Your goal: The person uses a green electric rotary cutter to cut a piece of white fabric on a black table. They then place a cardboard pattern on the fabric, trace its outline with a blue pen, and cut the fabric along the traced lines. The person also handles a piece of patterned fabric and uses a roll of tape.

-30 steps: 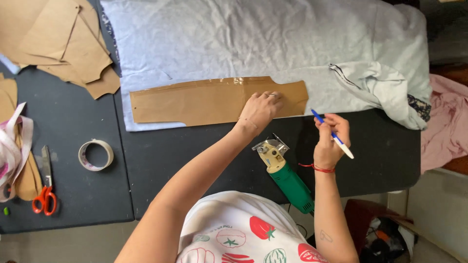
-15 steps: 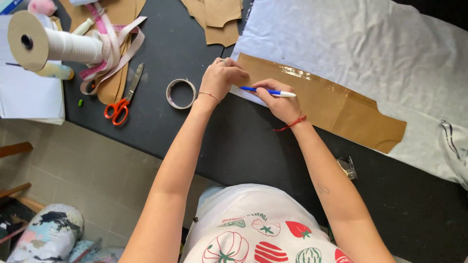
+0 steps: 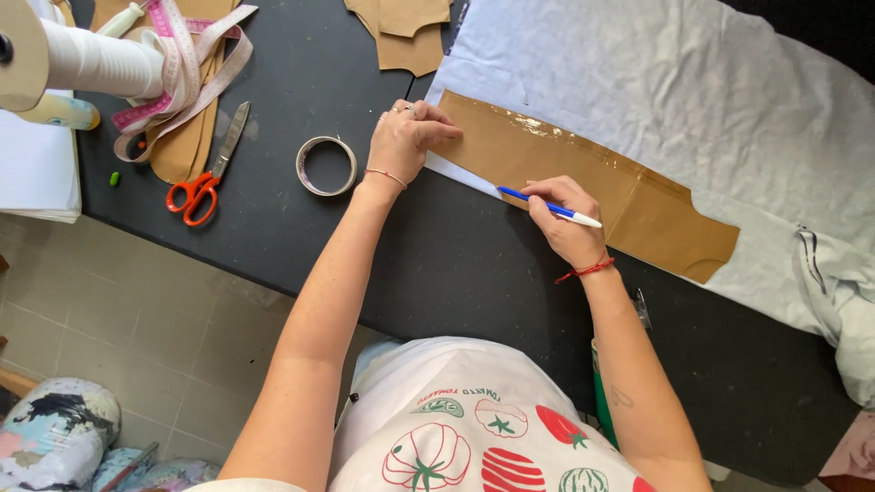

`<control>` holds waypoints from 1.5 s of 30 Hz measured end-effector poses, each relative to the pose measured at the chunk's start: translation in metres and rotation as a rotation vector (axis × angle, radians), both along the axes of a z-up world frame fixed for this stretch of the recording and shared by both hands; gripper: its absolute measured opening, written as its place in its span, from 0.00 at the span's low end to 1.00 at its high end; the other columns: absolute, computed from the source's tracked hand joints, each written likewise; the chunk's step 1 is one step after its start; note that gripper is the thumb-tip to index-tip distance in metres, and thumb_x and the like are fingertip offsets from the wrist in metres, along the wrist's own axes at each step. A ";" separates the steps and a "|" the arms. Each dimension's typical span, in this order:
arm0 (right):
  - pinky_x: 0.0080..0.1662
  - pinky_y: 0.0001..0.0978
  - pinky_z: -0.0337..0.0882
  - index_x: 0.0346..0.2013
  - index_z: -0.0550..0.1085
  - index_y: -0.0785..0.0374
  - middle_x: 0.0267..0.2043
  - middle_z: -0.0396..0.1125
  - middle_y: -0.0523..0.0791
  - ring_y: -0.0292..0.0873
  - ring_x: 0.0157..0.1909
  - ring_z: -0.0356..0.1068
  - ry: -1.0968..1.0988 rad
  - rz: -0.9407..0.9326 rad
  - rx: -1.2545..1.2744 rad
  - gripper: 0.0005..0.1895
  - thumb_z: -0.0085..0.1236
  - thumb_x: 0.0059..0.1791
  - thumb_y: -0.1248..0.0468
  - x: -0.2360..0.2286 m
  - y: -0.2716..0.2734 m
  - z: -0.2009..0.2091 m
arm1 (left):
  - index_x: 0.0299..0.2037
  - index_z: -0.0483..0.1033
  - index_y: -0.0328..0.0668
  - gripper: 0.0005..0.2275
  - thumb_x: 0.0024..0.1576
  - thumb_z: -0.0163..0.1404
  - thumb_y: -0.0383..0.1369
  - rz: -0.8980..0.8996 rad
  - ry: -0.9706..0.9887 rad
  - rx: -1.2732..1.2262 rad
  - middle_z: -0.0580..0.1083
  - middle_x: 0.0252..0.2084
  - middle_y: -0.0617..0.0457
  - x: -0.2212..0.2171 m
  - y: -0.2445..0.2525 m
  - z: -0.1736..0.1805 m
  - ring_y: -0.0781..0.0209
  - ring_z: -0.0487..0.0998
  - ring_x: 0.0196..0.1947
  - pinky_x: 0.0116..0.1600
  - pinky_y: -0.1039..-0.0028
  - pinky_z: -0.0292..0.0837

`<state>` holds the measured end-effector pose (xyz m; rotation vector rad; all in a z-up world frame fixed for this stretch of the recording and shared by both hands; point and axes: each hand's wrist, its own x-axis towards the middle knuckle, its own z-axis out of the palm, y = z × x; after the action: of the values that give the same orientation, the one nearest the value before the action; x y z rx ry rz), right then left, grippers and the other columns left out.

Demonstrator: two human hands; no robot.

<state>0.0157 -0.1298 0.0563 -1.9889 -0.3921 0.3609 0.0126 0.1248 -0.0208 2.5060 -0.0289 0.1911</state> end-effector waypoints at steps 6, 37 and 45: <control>0.44 0.36 0.67 0.30 0.73 0.60 0.36 0.67 0.49 0.48 0.44 0.66 -0.067 -0.068 0.044 0.06 0.48 0.42 0.69 -0.020 -0.007 -0.006 | 0.31 0.75 0.72 0.12 0.51 0.48 0.29 -0.017 0.009 -0.009 0.67 0.33 0.75 0.002 0.001 -0.006 0.69 0.65 0.37 0.41 0.77 0.63; 0.41 0.25 0.66 0.33 0.63 0.54 0.36 0.69 0.40 0.36 0.38 0.68 -0.147 -1.048 -0.243 0.13 0.53 0.38 0.69 -0.044 -0.207 -0.047 | 0.41 0.63 0.51 0.28 0.32 0.65 0.40 0.458 0.280 0.006 0.66 0.35 0.58 0.008 -0.044 0.030 0.51 0.70 0.38 0.44 0.59 0.62; 0.26 0.16 0.67 0.31 0.60 0.58 0.29 0.63 0.42 0.28 0.23 0.64 -0.143 -1.249 0.209 0.19 0.59 0.34 0.74 -0.035 -0.198 -0.038 | 0.35 0.64 0.57 0.13 0.46 0.55 0.43 0.443 0.176 0.097 0.72 0.28 0.61 -0.003 -0.036 0.002 0.57 0.73 0.32 0.41 0.65 0.61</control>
<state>-0.0188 -0.3282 0.0180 -1.6895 0.7098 -0.5889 0.0093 0.0885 -0.0192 2.5839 0.6039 0.1501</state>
